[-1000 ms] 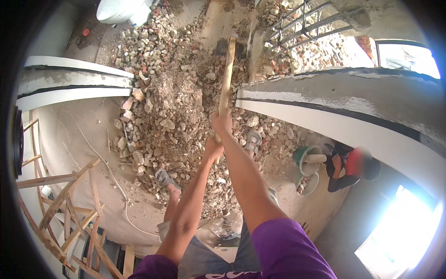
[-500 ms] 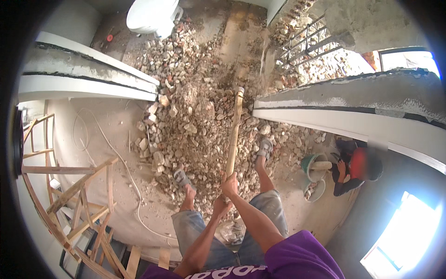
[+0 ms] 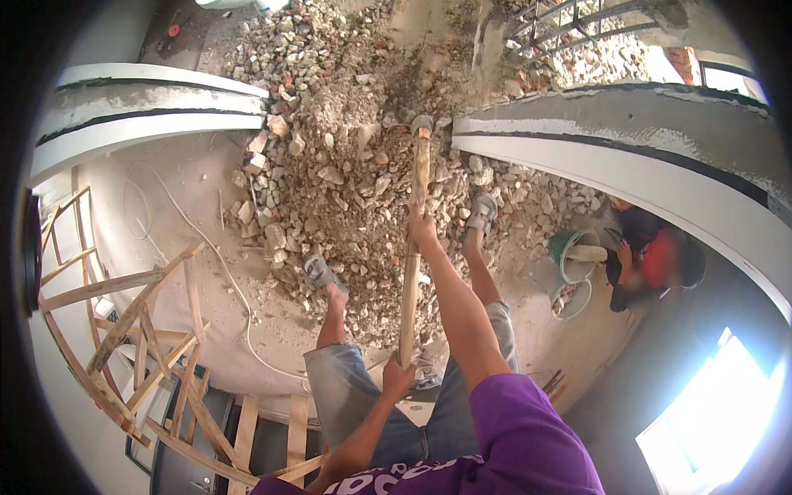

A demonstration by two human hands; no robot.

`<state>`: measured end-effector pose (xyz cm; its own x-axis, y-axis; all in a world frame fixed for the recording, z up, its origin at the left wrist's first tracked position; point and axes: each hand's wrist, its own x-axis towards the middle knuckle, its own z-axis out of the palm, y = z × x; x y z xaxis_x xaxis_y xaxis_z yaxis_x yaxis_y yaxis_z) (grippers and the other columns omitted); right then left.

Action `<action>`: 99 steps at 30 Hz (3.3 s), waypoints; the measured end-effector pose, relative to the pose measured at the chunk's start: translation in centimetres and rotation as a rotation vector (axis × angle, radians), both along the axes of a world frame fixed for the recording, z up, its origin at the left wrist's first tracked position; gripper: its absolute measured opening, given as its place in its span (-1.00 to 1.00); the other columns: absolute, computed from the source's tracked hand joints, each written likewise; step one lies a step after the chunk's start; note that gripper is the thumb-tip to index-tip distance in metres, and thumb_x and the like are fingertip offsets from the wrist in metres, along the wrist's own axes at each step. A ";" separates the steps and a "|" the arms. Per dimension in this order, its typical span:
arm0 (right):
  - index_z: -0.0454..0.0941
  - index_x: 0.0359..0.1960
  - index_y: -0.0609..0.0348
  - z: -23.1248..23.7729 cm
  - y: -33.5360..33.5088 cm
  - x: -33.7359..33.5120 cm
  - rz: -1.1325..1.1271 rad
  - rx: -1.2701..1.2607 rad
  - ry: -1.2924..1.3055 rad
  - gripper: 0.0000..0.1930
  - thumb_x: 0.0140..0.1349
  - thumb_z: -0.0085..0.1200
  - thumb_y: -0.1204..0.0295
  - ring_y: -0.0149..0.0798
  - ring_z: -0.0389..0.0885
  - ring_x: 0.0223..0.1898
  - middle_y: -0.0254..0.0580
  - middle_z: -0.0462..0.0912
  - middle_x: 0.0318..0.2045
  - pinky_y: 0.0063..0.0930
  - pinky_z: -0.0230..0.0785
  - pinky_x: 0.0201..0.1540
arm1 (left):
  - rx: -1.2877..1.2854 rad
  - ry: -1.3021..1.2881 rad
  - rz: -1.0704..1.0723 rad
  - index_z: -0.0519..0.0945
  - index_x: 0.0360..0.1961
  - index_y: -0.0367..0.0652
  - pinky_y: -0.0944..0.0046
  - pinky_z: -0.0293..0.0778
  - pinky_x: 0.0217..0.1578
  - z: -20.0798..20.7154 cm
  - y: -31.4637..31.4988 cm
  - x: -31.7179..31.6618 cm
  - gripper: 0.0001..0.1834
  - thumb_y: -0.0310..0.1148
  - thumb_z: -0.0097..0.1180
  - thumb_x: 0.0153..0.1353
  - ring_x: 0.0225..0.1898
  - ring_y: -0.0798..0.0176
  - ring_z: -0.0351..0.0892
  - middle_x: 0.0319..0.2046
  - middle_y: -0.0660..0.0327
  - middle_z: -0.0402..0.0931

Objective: The person uses an angle grinder to cut the handle of a pickaxe, then inserts a wooden block into the head and secures it with a hammer. Finally, the person uses the repaired pickaxe to break up rubble on the floor.

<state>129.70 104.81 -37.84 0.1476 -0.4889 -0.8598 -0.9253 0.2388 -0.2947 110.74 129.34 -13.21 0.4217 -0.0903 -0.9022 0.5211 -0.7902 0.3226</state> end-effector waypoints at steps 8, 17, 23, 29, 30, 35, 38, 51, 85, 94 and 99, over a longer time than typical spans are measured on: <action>0.45 -0.26 0.17 12.3 6.3 -14.7 -0.137 0.270 -0.249 -0.49 0.38 -0.12 -0.10 -0.44 0.43 -0.59 -0.33 0.42 -0.60 -0.46 0.28 -0.58 | 0.033 0.727 -0.229 0.64 -0.19 -0.34 -0.03 0.53 -0.25 0.7 2.7 -15.7 -0.54 -0.16 0.28 0.00 -0.21 -0.19 0.66 -0.31 -0.17 0.64; 0.51 -0.30 0.16 7.3 -3.0 0.3 -0.002 -0.129 -0.413 -0.50 0.39 -0.13 -0.09 -0.43 0.44 -0.69 -0.38 0.41 -0.70 -0.49 0.28 -0.66 | -0.184 0.063 0.119 0.57 -0.15 -0.33 -0.03 0.55 -0.31 -3.6 -3.2 -6.7 -0.44 -0.01 0.32 0.07 -0.30 -0.20 0.67 -0.35 -0.17 0.64; 0.24 0.02 0.23 7.0 -15.9 25.7 0.038 0.016 -0.702 -0.34 0.15 0.21 -0.04 -0.29 0.61 -0.46 -0.08 0.60 -0.36 -0.37 0.52 -0.42 | -0.439 0.005 0.272 0.34 0.17 -0.39 0.32 0.43 -0.74 -9.3 -20.3 25.7 -0.47 -0.39 0.03 0.17 -0.68 0.37 0.49 -0.54 0.10 0.54; 0.22 0.11 0.32 6.2 -14.6 33.0 0.462 -0.164 -0.379 -0.44 0.22 0.00 0.15 0.19 0.62 -0.05 0.33 0.58 -0.08 -0.09 0.47 0.02 | -0.563 -0.174 0.299 0.33 0.15 -0.50 0.30 0.34 -0.73 -16.9 -27.5 42.9 -0.43 -0.44 0.06 0.11 -0.72 0.34 0.41 -0.61 0.14 0.51; 0.22 0.11 0.32 5.6 -14.4 32.9 0.484 -0.223 -0.357 -0.44 0.23 0.00 0.14 0.20 0.62 -0.05 0.32 0.58 -0.09 -0.09 0.47 0.02 | -0.563 -0.231 0.287 0.38 0.09 -0.49 0.28 0.34 -0.72 -17.3 -27.7 43.9 -0.47 -0.40 0.10 0.11 -0.71 0.32 0.44 -0.62 0.13 0.52; 0.20 0.07 0.38 4.6 -12.2 29.3 0.496 -0.298 -0.230 -0.41 0.29 -0.03 0.06 0.18 0.64 -0.08 0.34 0.59 -0.15 -0.06 0.48 0.01 | -0.566 -0.104 0.251 0.46 -0.18 -0.37 0.24 0.39 -0.68 -16.6 -25.9 41.5 -0.67 -0.33 0.12 0.11 -0.67 0.30 0.48 -0.63 0.15 0.53; 0.18 0.04 0.44 4.9 -10.7 25.8 0.554 -0.377 -0.197 -0.38 0.31 -0.07 0.02 0.16 0.67 -0.16 0.36 0.60 -0.18 -0.11 0.54 -0.11 | -0.548 -0.076 0.280 0.48 -0.35 -0.27 0.23 0.39 -0.67 -15.0 -23.8 37.6 -0.79 -0.32 0.10 0.14 -0.67 0.31 0.48 -0.64 0.19 0.52; 0.27 0.07 0.48 16.9 3.3 0.9 0.615 0.009 -0.142 -0.40 0.37 -0.14 0.04 0.25 0.57 -0.05 0.46 0.51 -0.09 0.00 0.44 -0.08 | -0.231 0.019 0.221 0.51 -0.14 -0.26 0.15 0.47 -0.58 -4.7 -9.0 11.1 -0.64 -0.28 0.14 0.07 -0.61 0.22 0.55 -0.60 0.18 0.55; 0.47 -0.26 0.24 12.2 -1.0 0.3 0.088 0.036 -0.371 -0.53 0.33 -0.01 -0.02 -0.36 0.46 -0.68 -0.27 0.47 -0.71 -0.37 0.26 -0.64 | -0.043 0.487 -0.020 0.51 0.07 -0.29 0.08 0.51 -0.05 -2.2 -5.0 -5.4 -0.21 0.13 0.37 -0.01 -0.04 0.01 0.63 -0.12 -0.09 0.62; 0.26 0.09 0.16 5.2 -17.7 28.8 0.370 -0.553 -0.219 -0.39 0.14 0.09 0.02 0.18 0.60 -0.02 0.20 0.61 -0.09 -0.04 0.44 0.05 | -0.635 -0.089 0.317 0.40 -0.01 -0.43 0.33 0.39 -0.70 -13.9 -24.7 28.3 -0.59 -0.43 0.09 0.12 -0.64 0.36 0.48 -0.53 0.12 0.53; 0.17 0.03 0.25 1.0 -17.7 28.2 0.517 -0.611 -0.149 -0.48 0.27 0.01 0.09 0.22 0.59 0.00 0.26 0.59 -0.09 -0.03 0.46 0.03 | -0.775 -0.003 0.382 0.39 0.02 -0.47 0.33 0.37 -0.71 -17.6 -26.4 32.7 -0.54 -0.44 0.08 0.10 -0.70 0.37 0.43 -0.60 0.16 0.50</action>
